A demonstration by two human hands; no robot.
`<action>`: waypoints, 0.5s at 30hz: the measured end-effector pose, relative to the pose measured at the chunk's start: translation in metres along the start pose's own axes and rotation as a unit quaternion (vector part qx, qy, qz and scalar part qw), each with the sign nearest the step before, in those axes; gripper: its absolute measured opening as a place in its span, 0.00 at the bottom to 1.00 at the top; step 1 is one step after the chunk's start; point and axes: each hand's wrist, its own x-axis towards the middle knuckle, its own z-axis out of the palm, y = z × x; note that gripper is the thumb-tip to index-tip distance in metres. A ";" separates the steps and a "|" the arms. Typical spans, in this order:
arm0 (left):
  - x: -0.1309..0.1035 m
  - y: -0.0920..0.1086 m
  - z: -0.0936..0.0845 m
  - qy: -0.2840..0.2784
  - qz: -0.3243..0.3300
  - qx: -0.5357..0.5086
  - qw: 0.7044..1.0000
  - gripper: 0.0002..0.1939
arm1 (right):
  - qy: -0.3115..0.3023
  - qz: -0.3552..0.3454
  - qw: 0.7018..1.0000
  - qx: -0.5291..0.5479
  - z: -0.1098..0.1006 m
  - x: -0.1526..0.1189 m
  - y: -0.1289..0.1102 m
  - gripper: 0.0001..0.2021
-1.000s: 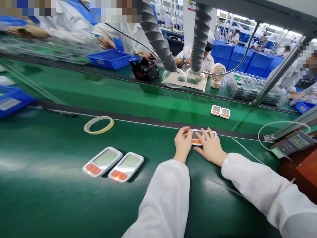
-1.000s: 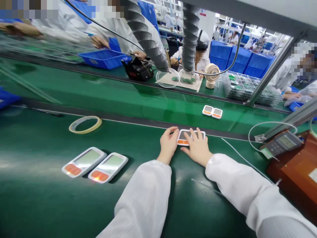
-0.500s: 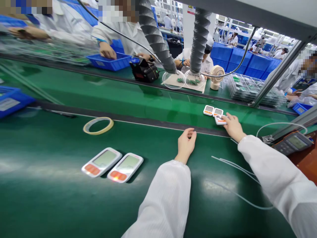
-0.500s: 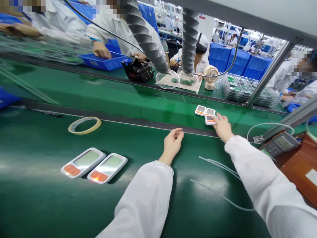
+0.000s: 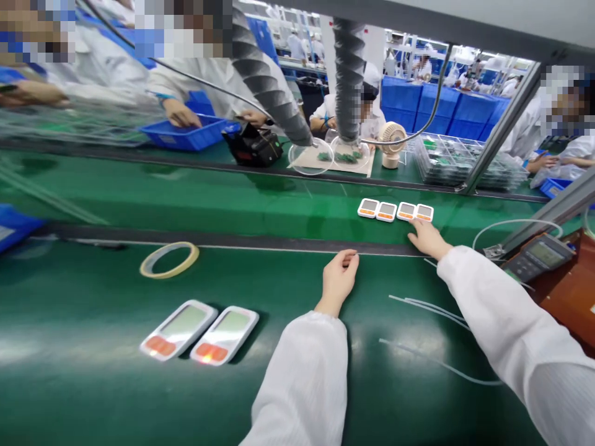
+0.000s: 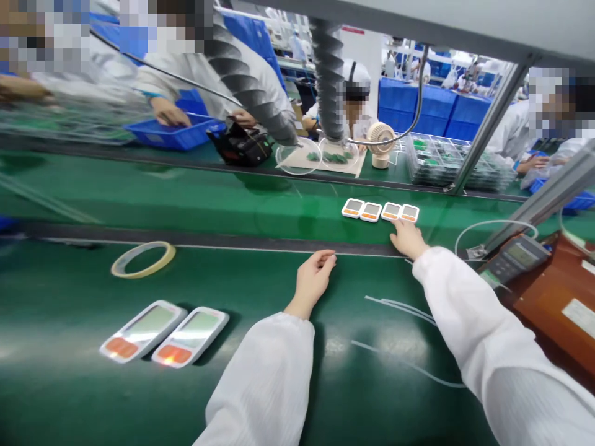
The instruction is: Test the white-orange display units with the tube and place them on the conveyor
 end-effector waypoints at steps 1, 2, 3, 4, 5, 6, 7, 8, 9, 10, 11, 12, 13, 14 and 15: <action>0.001 -0.001 0.000 -0.001 0.000 0.007 1.000 0.21 | 0.008 0.001 1.000 0.006 0.002 -0.023 0.001 0.25; 0.001 -0.001 -0.001 -0.001 0.000 0.015 1.000 0.21 | 0.017 0.013 1.000 0.009 0.004 -0.048 0.003 0.24; 0.002 -0.002 -0.001 -0.001 0.000 0.024 1.000 0.22 | 0.027 0.034 0.999 0.011 0.008 -0.074 0.005 0.24; 0.002 -0.002 -0.001 -0.001 0.001 0.033 0.999 0.23 | 0.037 0.057 0.998 0.012 0.012 -0.099 0.007 0.24; 0.003 -0.002 -0.001 -0.003 0.002 0.042 0.999 0.23 | 0.047 0.081 0.996 0.012 0.016 -0.122 0.008 0.24; 0.003 -0.002 -0.001 -0.005 0.003 0.052 0.999 0.23 | 0.057 0.102 0.993 0.014 0.020 -0.141 0.007 0.23; 0.003 -0.001 0.000 -0.008 0.004 0.062 0.998 0.23 | 0.071 0.115 0.991 0.018 0.023 -0.155 0.006 0.21; 0.002 0.000 0.000 -0.010 0.006 0.073 0.997 0.22 | 0.078 0.114 0.990 0.024 0.025 -0.165 0.004 0.19; 0.001 0.002 0.001 -0.013 0.009 0.084 0.996 0.22 | 0.075 0.102 0.992 0.030 0.027 -0.170 0.002 0.17; 0.000 0.005 0.002 -0.015 0.011 0.095 0.995 0.21 | 0.068 0.083 0.994 0.038 0.027 -0.172 0.000 0.15; -0.001 0.008 0.002 -0.017 0.014 0.106 0.994 0.21 | 0.059 0.062 0.995 0.045 0.027 -0.172 -0.002 0.13; -0.004 0.012 0.001 -0.018 0.017 0.117 0.993 0.21 | 0.051 0.041 0.996 0.053 0.027 -0.170 -0.004 0.13; -0.007 0.016 -0.002 -0.021 0.020 0.127 0.991 0.21 | 0.042 0.023 0.997 0.060 0.026 -0.167 -0.005 0.12; -0.011 0.020 -0.007 -0.020 0.026 0.141 0.989 0.20 | 0.034 0.006 0.997 0.069 0.025 -0.165 -0.005 0.11; -0.016 0.024 -0.014 -0.014 0.038 0.161 0.986 0.19 | 0.028 -0.010 0.997 0.077 0.024 -0.163 -0.005 0.09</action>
